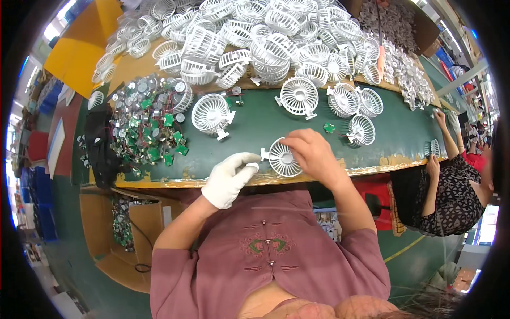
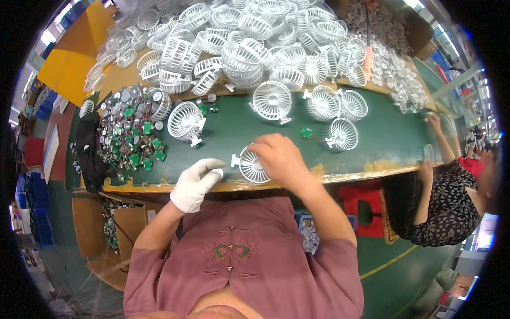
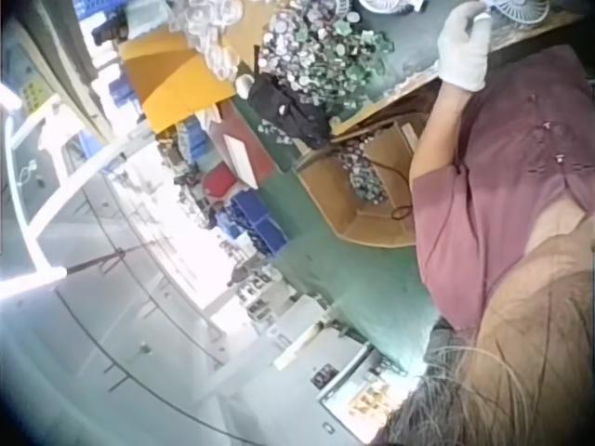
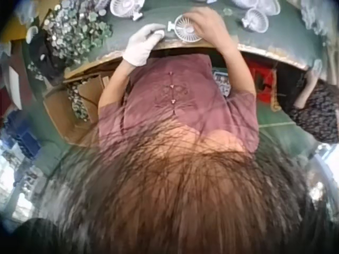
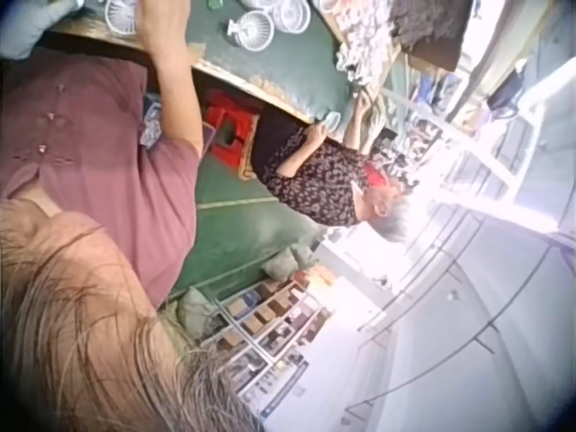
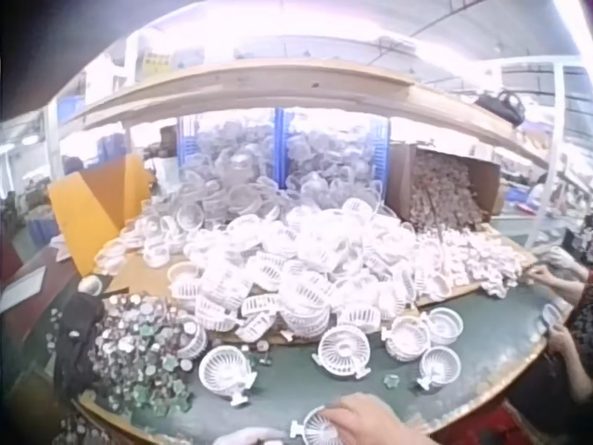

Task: The person assembles small electric fans by taking fan grilles and motor circuit assemblies from the workbench and pressing the motors into the grilles by hand.

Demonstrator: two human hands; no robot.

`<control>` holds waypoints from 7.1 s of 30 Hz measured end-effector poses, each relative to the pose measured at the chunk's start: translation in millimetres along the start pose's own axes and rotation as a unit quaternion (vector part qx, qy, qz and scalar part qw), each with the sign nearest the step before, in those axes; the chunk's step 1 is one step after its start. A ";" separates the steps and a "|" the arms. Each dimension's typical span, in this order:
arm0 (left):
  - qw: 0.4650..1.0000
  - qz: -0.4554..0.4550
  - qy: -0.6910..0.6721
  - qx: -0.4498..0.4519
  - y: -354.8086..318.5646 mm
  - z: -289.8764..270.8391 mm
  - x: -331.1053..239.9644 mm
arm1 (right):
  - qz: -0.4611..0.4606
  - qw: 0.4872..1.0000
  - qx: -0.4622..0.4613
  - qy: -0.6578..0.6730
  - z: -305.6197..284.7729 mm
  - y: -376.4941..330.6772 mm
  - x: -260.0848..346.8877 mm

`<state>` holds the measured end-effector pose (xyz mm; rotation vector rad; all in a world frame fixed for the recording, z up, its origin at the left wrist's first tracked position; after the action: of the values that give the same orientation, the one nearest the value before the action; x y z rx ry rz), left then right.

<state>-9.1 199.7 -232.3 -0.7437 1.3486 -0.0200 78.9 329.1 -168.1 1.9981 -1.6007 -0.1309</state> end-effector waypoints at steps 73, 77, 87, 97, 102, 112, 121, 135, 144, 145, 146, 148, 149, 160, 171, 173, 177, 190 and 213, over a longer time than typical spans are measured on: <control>0.722 0.029 0.547 -0.423 52.8 -86.0 -82.9 | 0.168 0.940 -0.087 -0.285 -95.2 -146.5 -73.7; 0.766 -0.055 0.514 -0.382 47.5 -103.8 -75.0 | 0.239 0.914 -0.008 -0.327 -92.2 -177.7 -129.5; 0.752 0.050 0.477 -0.452 21.2 -104.2 -74.5 | 0.098 0.993 -0.063 -0.003 -6.8 -20.8 -60.1; 0.679 0.474 0.407 -0.386 -69.8 -41.7 -82.4 | -0.002 0.987 -0.116 0.113 94.7 101.9 -115.8; 0.718 0.411 0.496 -0.265 -18.9 -2.4 -19.7 | 0.079 0.982 -0.086 0.150 105.9 118.3 -111.3; 0.881 0.361 0.201 -0.231 -10.0 -31.4 -49.6 | 0.124 0.949 -0.078 0.280 53.9 112.5 -132.7; 0.884 0.022 -0.466 0.027 93.2 -42.4 -1.2 | -0.061 0.984 0.010 0.169 54.5 126.2 -30.9; 0.897 0.002 -0.439 0.056 116.3 -34.5 -18.4 | -0.173 0.981 -0.064 0.068 30.3 117.0 -13.2; 0.910 0.291 -0.155 -0.251 57.9 -84.7 -78.5 | 0.101 0.981 0.011 0.165 76.1 78.5 -86.3; 0.911 0.290 -0.154 -0.249 48.4 -82.2 -83.4 | 0.073 0.990 0.008 0.121 78.9 74.5 -88.7; 0.912 0.293 -0.184 -0.221 35.3 -79.6 -92.0 | 0.044 0.996 0.003 0.076 77.3 72.4 -87.7; 0.908 0.320 -0.150 -0.226 9.5 -76.8 -110.4 | 0.059 0.986 0.024 0.155 86.7 70.5 -85.4; 0.905 0.338 -0.074 -0.247 12.1 -75.0 -115.2 | 0.086 0.974 -0.005 0.208 89.0 71.9 -82.3; 0.915 0.337 -0.196 -0.104 5.6 -53.0 -149.9 | 0.133 0.952 -0.021 0.275 98.8 77.6 -82.3; 0.903 0.381 -0.071 -0.187 -46.1 -58.6 -147.9 | 0.103 0.636 -0.151 0.750 42.2 59.6 -15.8; 0.925 0.333 -0.103 -0.154 -47.1 -59.6 -134.0 | 0.138 0.630 -0.149 0.749 44.8 44.7 -18.1; 0.940 0.280 -0.151 -0.121 -56.7 -73.7 -91.9 | 0.214 0.711 -0.136 0.656 42.8 32.7 -13.6; 0.989 0.138 0.049 -0.010 -49.8 -10.0 -35.9 | -0.171 0.974 -0.049 0.141 4.2 61.2 107.9; 0.783 0.314 0.445 -0.301 -58.9 -22.0 -43.7 | -0.092 0.995 0.038 -0.021 44.8 -15.1 38.7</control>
<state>-16.3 162.2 -166.0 -0.7952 2.5402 0.7084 84.2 278.8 -202.4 2.2145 -1.4643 -0.1864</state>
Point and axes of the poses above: each hand's wrist, its own y-axis towards the middle knuckle, its own z-axis out of the palm, x = y × z, the point moved 10 cm from there along y, towards the middle knuckle, and after that the axes turned 15 degrees about -z, right-handed, at the moved point
